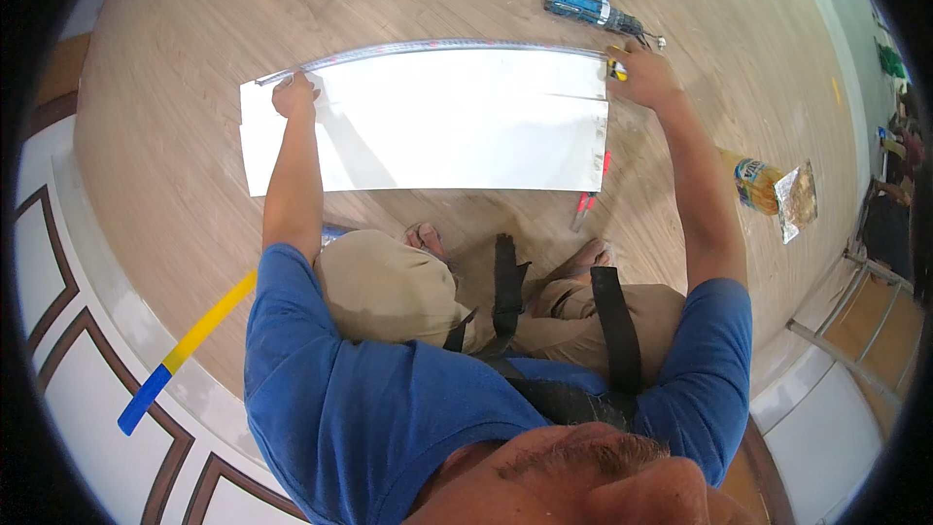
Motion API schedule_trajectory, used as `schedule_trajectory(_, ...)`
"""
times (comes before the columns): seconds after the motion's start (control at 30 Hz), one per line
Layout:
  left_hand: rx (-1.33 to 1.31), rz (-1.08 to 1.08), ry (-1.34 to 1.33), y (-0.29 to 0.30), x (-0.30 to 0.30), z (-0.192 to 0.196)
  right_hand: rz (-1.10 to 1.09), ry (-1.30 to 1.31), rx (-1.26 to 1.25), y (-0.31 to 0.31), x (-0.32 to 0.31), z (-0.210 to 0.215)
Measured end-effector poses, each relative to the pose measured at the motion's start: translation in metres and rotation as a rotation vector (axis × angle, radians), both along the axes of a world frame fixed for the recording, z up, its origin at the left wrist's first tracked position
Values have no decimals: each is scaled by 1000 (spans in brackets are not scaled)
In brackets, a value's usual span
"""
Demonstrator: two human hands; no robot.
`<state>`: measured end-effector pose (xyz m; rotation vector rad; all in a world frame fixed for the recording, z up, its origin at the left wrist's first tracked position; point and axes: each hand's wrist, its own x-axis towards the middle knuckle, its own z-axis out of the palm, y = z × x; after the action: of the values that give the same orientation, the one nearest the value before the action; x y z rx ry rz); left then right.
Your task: The person fits a white skirting board into a corner, removes it, and then measures and marks it on the floor using a tape measure and marker. The person handles the skirting board, tape measure, and marker.
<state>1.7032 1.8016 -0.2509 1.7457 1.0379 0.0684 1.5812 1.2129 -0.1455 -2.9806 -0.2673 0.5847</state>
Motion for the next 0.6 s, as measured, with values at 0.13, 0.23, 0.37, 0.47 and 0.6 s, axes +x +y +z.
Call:
schedule_trajectory(0.13, 795, -317, -125, 57, -9, -49, -4, 11, 55, -32, -1, -20)
schedule_trajectory(0.23, 701, -391, -213, -14, -16, -31, -24, -12, 101, -37, -23, -19)
schedule_trajectory(0.37, 933, -528, -258, -34, -31, -7, -4, 20, 113, 16, -3, 1)
schedule_trajectory(0.47, 943, -544, -243, -39, -43, 1, -6, 69, 183, 53, 6, 19)
schedule_trajectory(0.6, 908, -471, -219, -33, -45, 6, 48, 47, 256, 75, 13, 9)
